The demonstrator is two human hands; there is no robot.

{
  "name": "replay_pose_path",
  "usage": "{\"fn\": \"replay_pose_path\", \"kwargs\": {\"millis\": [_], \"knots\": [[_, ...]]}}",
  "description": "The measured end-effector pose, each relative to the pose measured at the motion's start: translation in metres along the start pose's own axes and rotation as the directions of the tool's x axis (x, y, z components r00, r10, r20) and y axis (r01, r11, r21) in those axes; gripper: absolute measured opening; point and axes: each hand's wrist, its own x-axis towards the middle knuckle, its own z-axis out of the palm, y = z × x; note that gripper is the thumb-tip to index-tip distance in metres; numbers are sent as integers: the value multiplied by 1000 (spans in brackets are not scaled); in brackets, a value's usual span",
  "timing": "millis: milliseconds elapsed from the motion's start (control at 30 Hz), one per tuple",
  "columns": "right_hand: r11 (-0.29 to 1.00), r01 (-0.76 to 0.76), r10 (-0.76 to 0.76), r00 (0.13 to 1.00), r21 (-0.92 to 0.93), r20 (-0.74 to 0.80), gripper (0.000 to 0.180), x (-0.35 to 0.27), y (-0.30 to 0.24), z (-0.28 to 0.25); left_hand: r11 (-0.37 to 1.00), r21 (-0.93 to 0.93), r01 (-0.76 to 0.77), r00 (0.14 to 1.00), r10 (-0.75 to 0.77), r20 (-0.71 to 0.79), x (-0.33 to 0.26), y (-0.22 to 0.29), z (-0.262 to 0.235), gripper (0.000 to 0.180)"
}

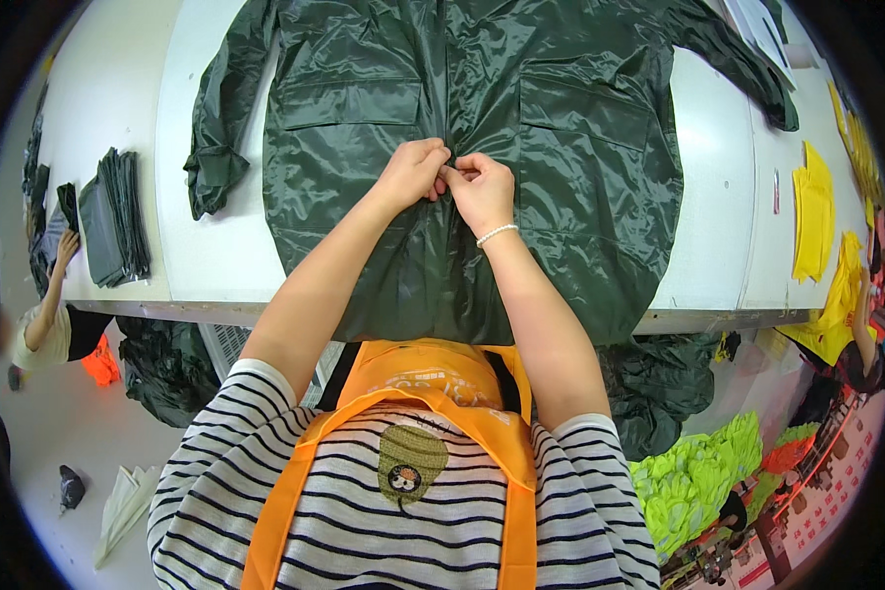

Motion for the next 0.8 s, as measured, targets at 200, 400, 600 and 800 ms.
{"fn": "replay_pose_path", "kwargs": {"millis": [200, 400, 600, 800], "knots": [[975, 170, -190, 971, -143, -143, 14, 18, 13, 4, 929, 331, -167, 949, 242, -201, 1, 4, 15, 25], [861, 317, -388, 915, -398, -110, 38, 14, 8, -15, 754, 564, -337, 789, 553, -267, -21, 17, 37, 24], [888, 156, -176, 984, -433, -6, 42, -132, 8, -43, 720, 693, 32, 975, 130, -181, -134, -13, 62, 40], [967, 64, -68, 998, -246, -8, 12, -159, 40, -48, 897, 439, 55, 997, -70, 18, -121, -24, 70, 35]]}}
